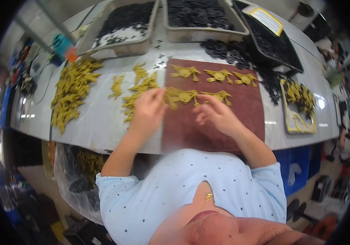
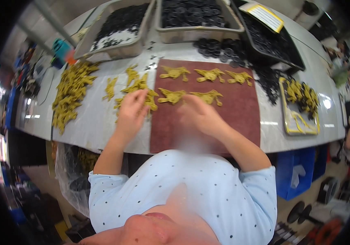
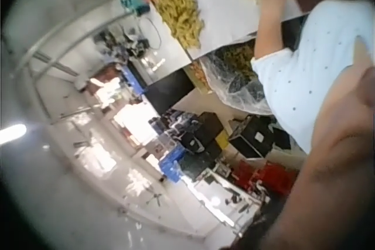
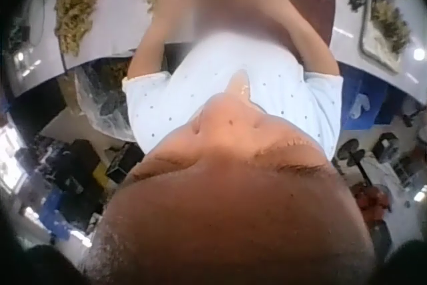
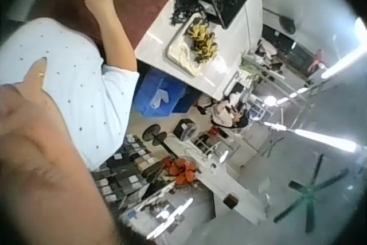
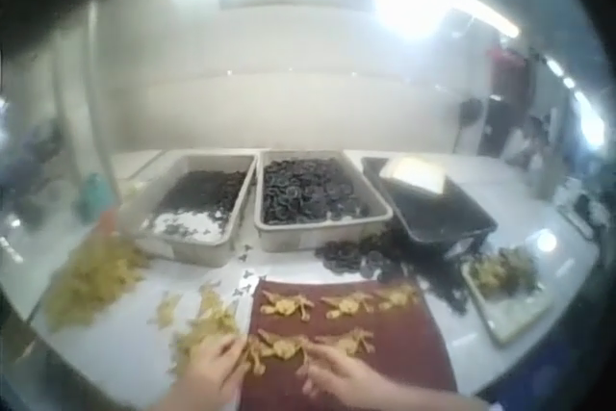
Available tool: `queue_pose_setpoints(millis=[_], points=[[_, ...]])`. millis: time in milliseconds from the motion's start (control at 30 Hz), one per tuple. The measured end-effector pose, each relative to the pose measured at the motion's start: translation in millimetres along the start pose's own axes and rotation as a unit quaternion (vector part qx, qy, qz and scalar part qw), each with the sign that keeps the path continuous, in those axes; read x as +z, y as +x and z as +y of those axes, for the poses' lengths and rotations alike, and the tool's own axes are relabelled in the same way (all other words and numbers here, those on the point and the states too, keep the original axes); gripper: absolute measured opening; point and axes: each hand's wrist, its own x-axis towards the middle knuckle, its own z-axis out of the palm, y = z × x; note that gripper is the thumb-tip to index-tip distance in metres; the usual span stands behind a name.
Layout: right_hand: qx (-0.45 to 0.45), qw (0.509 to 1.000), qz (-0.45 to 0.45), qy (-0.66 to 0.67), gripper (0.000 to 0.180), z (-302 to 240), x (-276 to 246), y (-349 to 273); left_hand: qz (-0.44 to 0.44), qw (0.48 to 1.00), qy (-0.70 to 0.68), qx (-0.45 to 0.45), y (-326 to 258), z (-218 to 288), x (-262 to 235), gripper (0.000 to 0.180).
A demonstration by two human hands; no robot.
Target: The person lays out toy motorcycle frames in rows on a mat, attaches handlebar components to the frames, and then installs wheels onto each motorcycle frame by hand.
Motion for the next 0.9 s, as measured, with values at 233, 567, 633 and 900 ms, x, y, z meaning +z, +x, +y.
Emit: queue_pose_setpoints(millis=[233,567,633,900], points=[[-0.066,0.960,0.170,-0.211,0.025,-4.6,-16.7,-6.9,-0.040,0.996,-0.028,0.081,16.6,53.1,48.4,0.062],[0.058,0.886,0.283,-0.362,0.033,43.1,-206.4,-15.6,0.048,0.990,0.109,-0.081,6.2,-19.3,3.9,0.028],[0.030,0.798,0.320,-0.509,0.038,33.9,-171.2,-19.5,0.076,0.977,0.155,-0.125,5.0,-54.4,-3.1,0.029],[-0.121,0.734,0.358,-0.564,0.049,25.5,-138.4,-6.4,0.003,0.874,0.464,-0.147,19.3,-221.4,-56.4,0.021]])
